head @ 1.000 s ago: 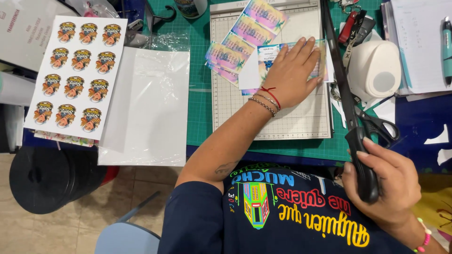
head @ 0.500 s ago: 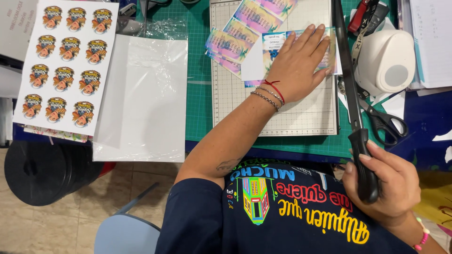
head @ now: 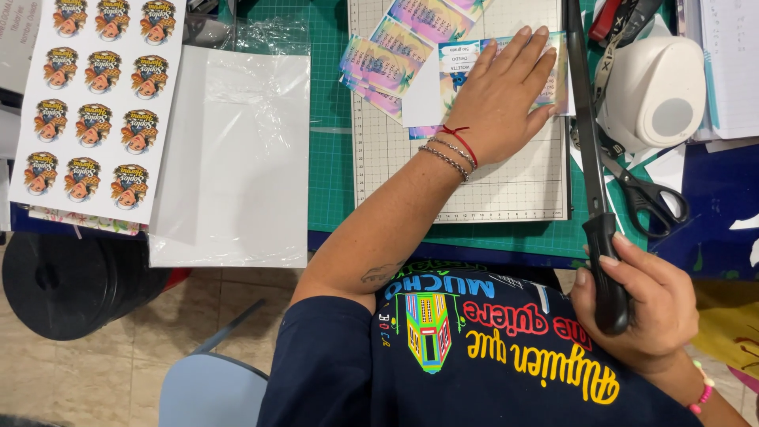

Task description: Trimming printed cards using a manual paper cutter and scissors

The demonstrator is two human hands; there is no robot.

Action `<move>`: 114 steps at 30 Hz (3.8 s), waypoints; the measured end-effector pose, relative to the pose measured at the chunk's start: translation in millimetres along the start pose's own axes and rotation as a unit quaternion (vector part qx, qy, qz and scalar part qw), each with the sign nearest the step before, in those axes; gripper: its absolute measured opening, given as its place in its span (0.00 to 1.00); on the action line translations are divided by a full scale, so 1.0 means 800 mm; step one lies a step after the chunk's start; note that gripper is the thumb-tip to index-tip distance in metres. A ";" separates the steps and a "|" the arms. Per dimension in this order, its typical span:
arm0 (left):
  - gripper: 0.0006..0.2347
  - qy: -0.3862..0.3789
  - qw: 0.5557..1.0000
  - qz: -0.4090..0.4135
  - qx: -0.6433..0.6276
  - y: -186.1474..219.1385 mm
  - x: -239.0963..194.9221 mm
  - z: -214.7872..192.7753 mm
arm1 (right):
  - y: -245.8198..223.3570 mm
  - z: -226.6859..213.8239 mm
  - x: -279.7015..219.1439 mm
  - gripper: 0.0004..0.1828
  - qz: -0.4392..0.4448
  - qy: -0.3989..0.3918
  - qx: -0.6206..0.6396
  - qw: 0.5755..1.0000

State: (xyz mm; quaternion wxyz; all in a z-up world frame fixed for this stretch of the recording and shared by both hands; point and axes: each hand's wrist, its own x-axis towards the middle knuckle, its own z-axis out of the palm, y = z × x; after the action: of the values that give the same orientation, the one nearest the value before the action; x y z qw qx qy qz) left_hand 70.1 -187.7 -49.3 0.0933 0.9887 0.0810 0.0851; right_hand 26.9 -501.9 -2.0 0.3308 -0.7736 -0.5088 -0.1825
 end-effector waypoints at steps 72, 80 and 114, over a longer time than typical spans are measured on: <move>0.26 0.009 0.999 0.027 -0.016 -0.012 0.000 -0.004 | -0.037 -0.014 0.037 0.25 0.112 -0.135 0.056 0.983; 0.22 -0.022 0.990 0.017 -0.138 -0.011 -0.023 -0.063 | -0.076 -0.071 0.092 0.26 0.231 -0.102 0.191 0.948; 0.36 -0.239 0.968 -0.077 -0.012 -0.079 0.046 -0.093 | -0.060 -0.067 0.080 0.37 0.138 -0.067 0.209 0.966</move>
State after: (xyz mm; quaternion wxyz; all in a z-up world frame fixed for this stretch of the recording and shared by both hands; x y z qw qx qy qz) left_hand 83.2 -106.9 15.5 0.1285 0.9699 0.1313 -0.1598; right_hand 13.0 -484.4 91.2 0.4719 -0.7607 -0.4448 0.0276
